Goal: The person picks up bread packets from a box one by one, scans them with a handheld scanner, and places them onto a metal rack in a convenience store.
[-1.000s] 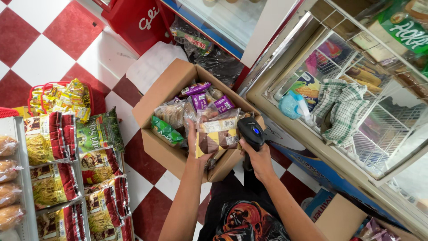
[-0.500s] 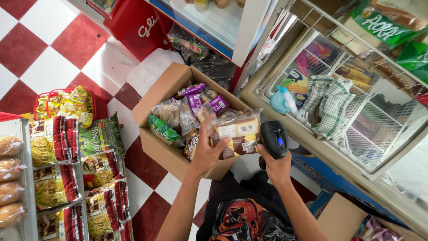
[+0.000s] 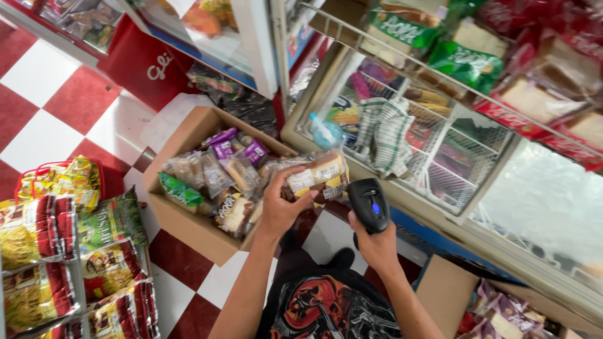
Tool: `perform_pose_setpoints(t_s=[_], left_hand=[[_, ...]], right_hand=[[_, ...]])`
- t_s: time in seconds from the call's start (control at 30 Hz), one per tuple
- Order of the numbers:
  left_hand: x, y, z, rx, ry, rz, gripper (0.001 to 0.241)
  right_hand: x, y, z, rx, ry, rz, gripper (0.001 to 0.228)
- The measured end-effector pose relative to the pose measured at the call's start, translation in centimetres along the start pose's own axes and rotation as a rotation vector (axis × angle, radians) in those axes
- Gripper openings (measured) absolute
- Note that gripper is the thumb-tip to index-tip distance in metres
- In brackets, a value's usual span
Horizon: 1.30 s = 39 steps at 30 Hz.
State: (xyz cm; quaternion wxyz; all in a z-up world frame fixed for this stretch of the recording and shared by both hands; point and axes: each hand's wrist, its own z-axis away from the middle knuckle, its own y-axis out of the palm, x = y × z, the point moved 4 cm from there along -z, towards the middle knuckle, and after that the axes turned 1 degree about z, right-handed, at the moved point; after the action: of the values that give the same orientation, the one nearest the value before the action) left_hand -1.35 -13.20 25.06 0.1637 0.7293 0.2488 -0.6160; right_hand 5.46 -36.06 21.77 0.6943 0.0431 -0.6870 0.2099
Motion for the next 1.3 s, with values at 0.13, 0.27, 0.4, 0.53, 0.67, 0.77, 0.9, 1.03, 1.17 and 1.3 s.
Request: perform_pose_setpoints(t_s=[0.13,0.27,0.4,0.53,0.67,0.77,0.9,1.03,1.17,1.3], left_hand=[[-0.8,3.3,0.6,0.009,0.109,-0.063,0.049],[-0.7,6.4,1.6,0.041,0.057,0.081,0.048],[-0.4,8.2,2.8,0.034,-0.039,0.106,0.048],[-0.6,9.2,4.0,0.011,0.069,0.081,0.05],[-1.2,9.2,5.2,-0.098,0.292,-0.159,0.047],[-1.9,9.3,6.0,-0.118,0.316,-0.146,0.036],[-5.8,9.9,5.6,-0.016,0.497,-0.145,0.061],[-10.5,10.4,5.6,0.182,0.751,-0.54,0.038],[-13.1,9.7,3.9,0.268,0.931,-0.613,0.026],[-14.0,9.3,0.4,0.231,0.994,-0.689,0.026]], right_hand=[[1.0,-2.8,1.3,0.139,0.013,0.108,0.02],[2.6,-5.0,1.9,0.166,-0.097,0.035,0.02],[2.5,-6.8,2.1,0.199,-0.069,0.033,0.021],[1.8,-7.8,2.3,0.22,-0.085,0.02,0.021],[0.1,-8.6,1.9,0.219,0.016,0.058,0.022],[-0.8,-9.1,0.7,0.158,0.036,-0.046,0.025],[-1.0,-9.6,-2.6,0.105,0.144,-0.55,0.038],[-0.3,-10.9,-4.8,0.19,0.427,-0.862,0.046],[1.8,-11.7,-6.6,0.205,0.438,-0.966,0.06],[3.7,-12.0,-8.5,0.136,0.288,-0.763,0.05]])
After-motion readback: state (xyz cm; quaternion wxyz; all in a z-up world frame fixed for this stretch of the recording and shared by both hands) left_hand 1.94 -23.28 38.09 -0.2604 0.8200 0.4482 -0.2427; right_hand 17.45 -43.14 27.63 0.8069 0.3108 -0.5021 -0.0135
